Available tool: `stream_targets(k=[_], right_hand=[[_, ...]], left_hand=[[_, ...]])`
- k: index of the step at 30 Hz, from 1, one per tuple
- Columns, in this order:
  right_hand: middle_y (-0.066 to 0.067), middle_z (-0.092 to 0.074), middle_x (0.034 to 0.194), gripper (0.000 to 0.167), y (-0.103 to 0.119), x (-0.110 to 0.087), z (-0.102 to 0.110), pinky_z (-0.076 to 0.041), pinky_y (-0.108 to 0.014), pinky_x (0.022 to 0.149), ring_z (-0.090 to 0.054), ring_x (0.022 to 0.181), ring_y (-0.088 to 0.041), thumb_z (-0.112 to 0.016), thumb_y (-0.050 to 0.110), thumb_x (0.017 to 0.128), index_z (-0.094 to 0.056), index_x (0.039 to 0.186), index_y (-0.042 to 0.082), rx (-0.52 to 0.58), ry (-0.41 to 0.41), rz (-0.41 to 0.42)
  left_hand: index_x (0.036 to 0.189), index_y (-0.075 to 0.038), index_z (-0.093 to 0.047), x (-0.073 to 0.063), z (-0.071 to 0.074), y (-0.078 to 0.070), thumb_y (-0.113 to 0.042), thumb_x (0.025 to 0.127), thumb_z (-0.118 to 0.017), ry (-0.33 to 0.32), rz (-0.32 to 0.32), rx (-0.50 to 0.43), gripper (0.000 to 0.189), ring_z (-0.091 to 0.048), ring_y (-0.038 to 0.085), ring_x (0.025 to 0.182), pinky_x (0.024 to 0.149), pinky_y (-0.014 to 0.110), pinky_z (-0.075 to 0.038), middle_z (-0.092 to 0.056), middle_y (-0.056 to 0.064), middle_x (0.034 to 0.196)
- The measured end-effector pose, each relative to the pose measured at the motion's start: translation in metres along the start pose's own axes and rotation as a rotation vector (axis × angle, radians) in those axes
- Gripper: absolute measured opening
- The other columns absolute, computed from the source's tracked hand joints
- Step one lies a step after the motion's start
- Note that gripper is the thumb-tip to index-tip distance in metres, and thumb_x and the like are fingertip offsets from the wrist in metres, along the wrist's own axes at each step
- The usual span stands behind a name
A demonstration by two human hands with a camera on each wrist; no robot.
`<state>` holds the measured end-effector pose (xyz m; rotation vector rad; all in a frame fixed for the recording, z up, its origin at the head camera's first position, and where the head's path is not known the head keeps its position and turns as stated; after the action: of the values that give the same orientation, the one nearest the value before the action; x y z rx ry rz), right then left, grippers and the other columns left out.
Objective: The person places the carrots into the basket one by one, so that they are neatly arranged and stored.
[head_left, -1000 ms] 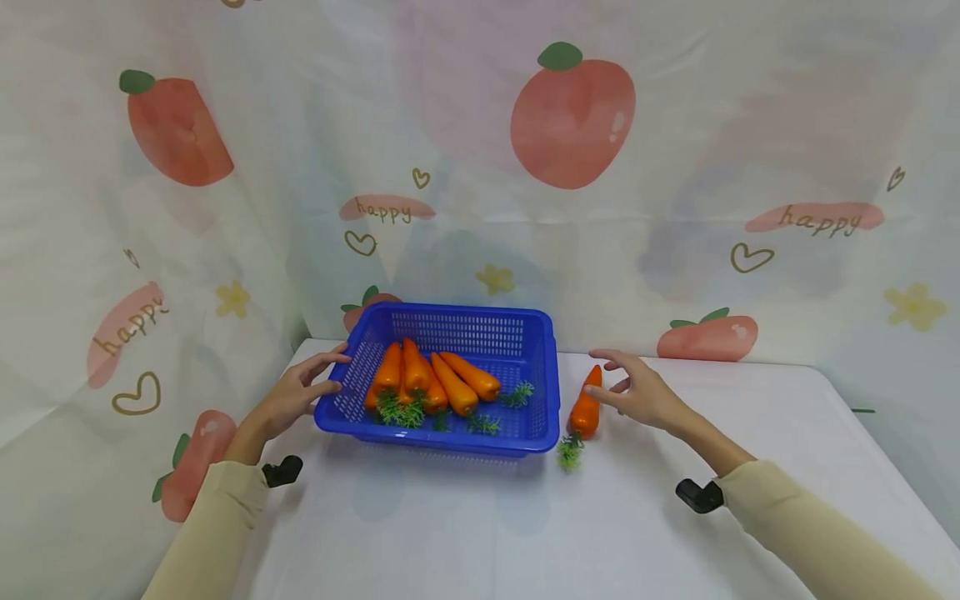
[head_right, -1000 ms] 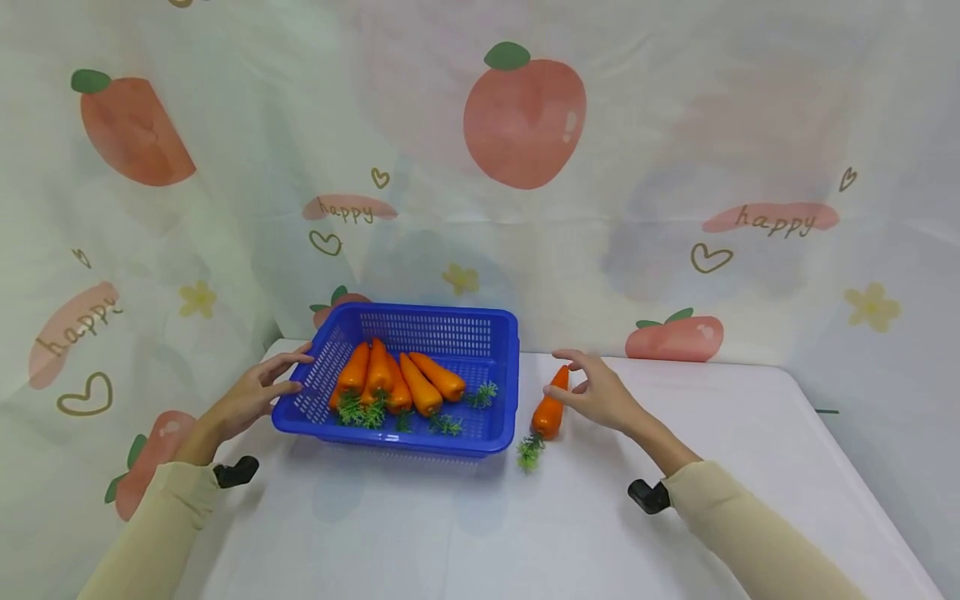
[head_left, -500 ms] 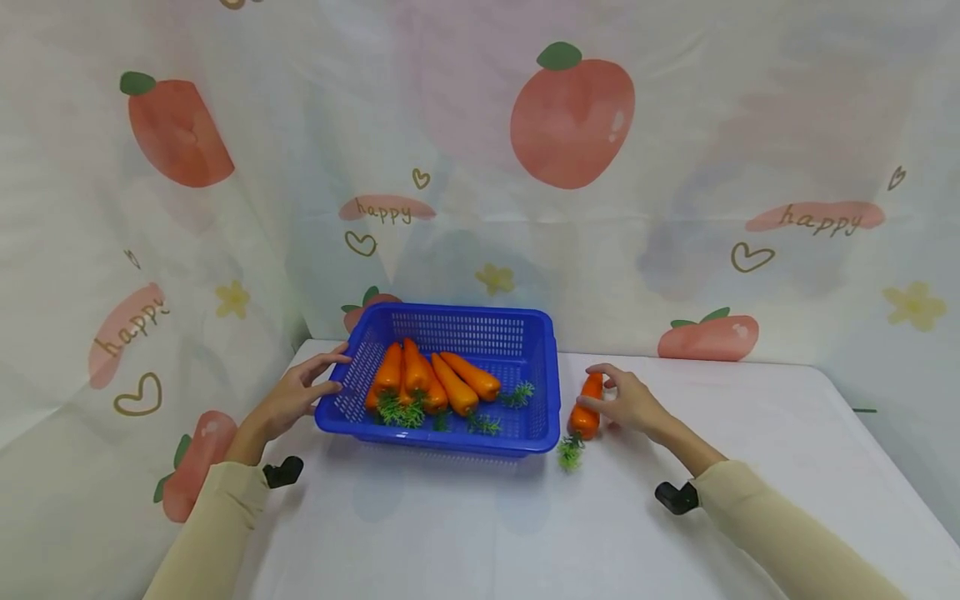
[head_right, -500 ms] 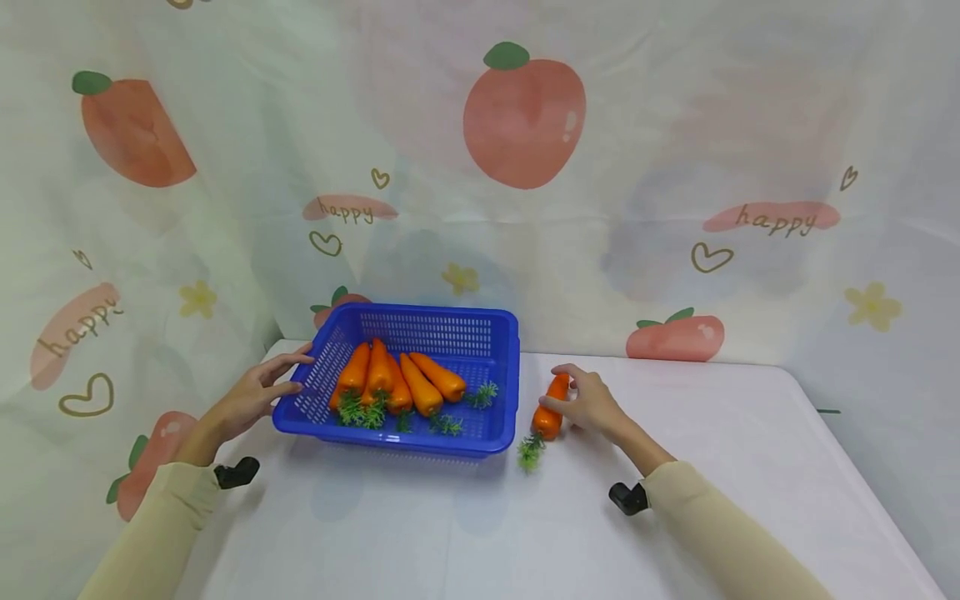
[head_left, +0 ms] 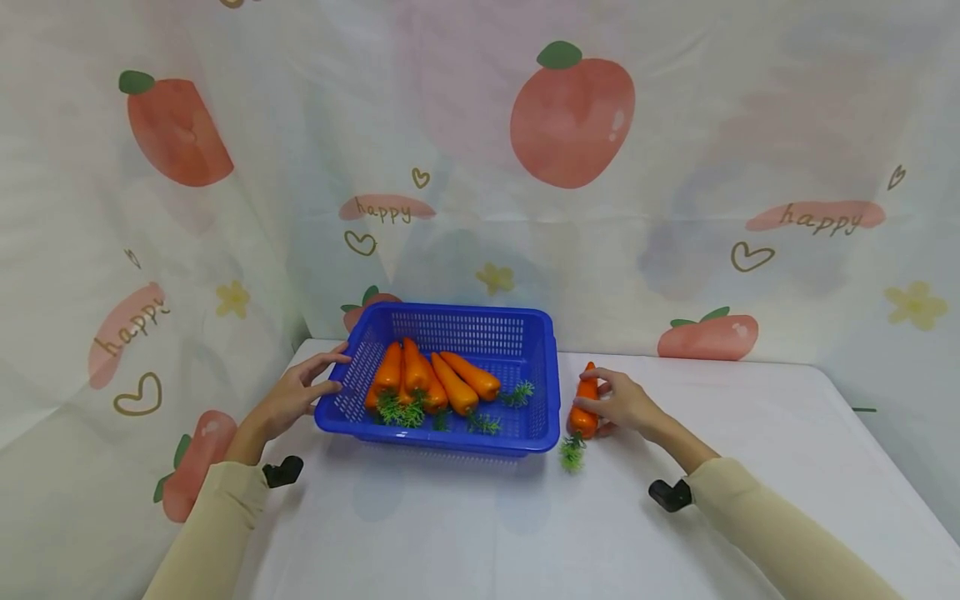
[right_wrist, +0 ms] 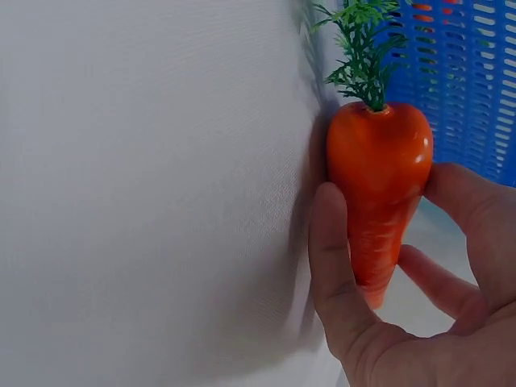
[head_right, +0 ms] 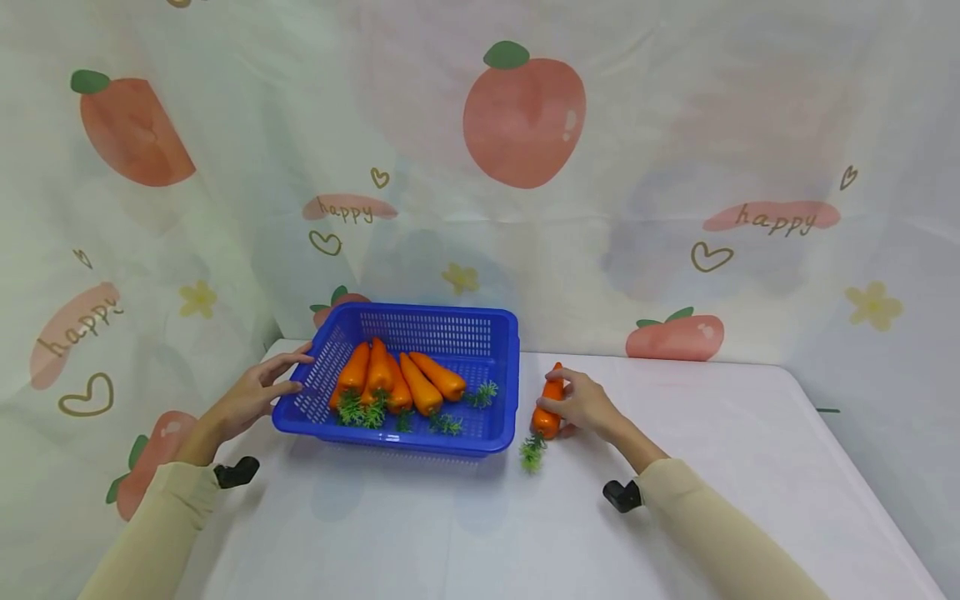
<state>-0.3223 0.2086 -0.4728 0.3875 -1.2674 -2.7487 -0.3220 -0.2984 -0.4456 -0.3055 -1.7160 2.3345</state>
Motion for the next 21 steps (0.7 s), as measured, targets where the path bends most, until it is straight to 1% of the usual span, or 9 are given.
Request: stream_targets(k=[3,12,21], right_hand=[[-0.029,-0.053,0.118,0.062,0.0011,0.0007,-0.0005,-0.063,-0.038,0.064,-0.067,0.084,-0.028,-0.074,0.024,0.096,-0.049,0.146,0.0,0.001,0.015,-0.01],[-0.028,-0.057,0.114,0.059,0.0021,0.0037,-0.0003,-0.063,-0.037,0.066,-0.066,0.085,-0.027,-0.074,0.022,0.096,-0.05,0.145,-0.001,-0.016,0.043,-0.031],[-0.024,-0.059,0.109,0.059,0.0042,0.0069,0.0009,-0.063,-0.035,0.069,-0.064,0.084,-0.026,-0.075,0.023,0.095,-0.052,0.144,0.0,-0.066,0.054,-0.035]], left_hand=[[0.151,-0.01,-0.048,-0.0001,0.0001,0.0,-0.014,0.104,-0.061,-0.004,0.002,0.007,0.049,-0.025,0.051,0.149,0.089,0.055,-0.058,-0.019,0.001,0.171],[0.151,-0.009,-0.048,0.0006,0.0002,0.0009,-0.014,0.104,-0.061,-0.001,0.002,0.002,0.049,-0.022,0.051,0.15,0.088,0.055,-0.058,-0.019,0.002,0.172],[0.15,-0.008,-0.047,0.0011,-0.0003,0.0007,-0.014,0.104,-0.061,0.006,-0.006,-0.007,0.049,-0.023,0.052,0.15,0.088,0.055,-0.059,-0.019,0.003,0.172]])
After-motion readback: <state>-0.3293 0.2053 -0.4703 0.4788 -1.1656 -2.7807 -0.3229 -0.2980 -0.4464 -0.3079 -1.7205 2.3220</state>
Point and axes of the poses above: each hand's wrist, its own x-axis towards the middle knuckle, its own z-axis out of the back of the hand, y = z × x, the point moved 7 cm from there along x, towards the middle knuckle
